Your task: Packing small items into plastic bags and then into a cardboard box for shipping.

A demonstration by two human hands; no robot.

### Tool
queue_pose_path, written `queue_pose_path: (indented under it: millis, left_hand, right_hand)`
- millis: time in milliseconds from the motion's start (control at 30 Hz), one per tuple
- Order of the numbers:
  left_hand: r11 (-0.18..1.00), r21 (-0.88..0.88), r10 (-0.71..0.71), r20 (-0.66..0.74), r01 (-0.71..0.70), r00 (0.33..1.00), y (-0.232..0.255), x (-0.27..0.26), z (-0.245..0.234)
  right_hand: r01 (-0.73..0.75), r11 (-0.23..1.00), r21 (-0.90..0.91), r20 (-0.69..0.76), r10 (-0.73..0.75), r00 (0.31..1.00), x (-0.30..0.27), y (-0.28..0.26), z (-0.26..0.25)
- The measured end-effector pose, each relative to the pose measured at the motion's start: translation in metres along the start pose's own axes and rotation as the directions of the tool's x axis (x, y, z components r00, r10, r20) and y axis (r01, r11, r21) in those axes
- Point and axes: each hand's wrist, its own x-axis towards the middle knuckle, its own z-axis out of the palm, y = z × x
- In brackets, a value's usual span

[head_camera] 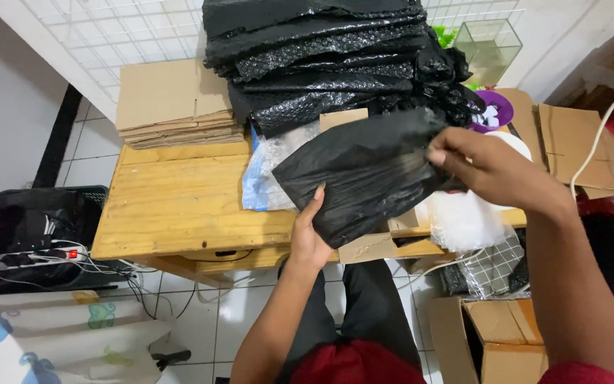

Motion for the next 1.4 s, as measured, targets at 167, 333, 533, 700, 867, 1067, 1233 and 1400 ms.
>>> queue_pose_path:
  millis: [167,333,533,700,867,1067,1233,1400]
  left_hand:
    - [1.0,0.022,-0.018,0.015,0.018,1.0,-0.005,0.0,-0.002]
    - [1.0,0.008,0.007,0.025,-0.008,1.0,-0.003,0.001,-0.004]
    - [1.0,-0.001,0.004,-0.027,-0.004,1.0,0.001,-0.002,0.002]
    - [0.997,-0.019,0.081,-0.008,-0.081,0.997,0.001,-0.011,0.009]
    - [0.995,-0.005,0.101,-0.004,-0.102,0.995,-0.004,-0.017,0.01]
    - [0.965,-0.015,0.261,0.03,-0.261,0.965,-0.01,-0.022,0.006]
    - [0.968,-0.016,0.249,-0.001,-0.249,0.968,-0.004,-0.027,0.018]
    - [0.961,-0.034,0.277,0.02,-0.276,0.961,0.011,-0.033,0.028]
  right_hand:
    - [0.048,0.997,0.052,-0.13,-0.041,0.991,0.009,-0.001,0.01]
    - [0.103,0.993,0.06,-0.246,-0.085,0.966,0.013,-0.013,0.015]
    - [0.253,0.966,-0.045,-0.391,-0.251,0.886,0.024,-0.003,0.023]
    - [0.358,0.923,-0.143,-0.478,-0.381,0.791,0.033,0.01,0.026]
    - [0.405,0.868,-0.285,-0.596,-0.492,0.635,0.046,0.019,0.029]
    - [0.376,0.795,-0.476,-0.675,-0.604,0.425,0.066,0.025,0.03]
    - [0.407,0.759,-0.509,-0.682,-0.644,0.348,0.067,0.006,0.026]
    - [0.49,0.757,-0.432,-0.873,-0.488,-0.015,0.06,0.017,0.053]
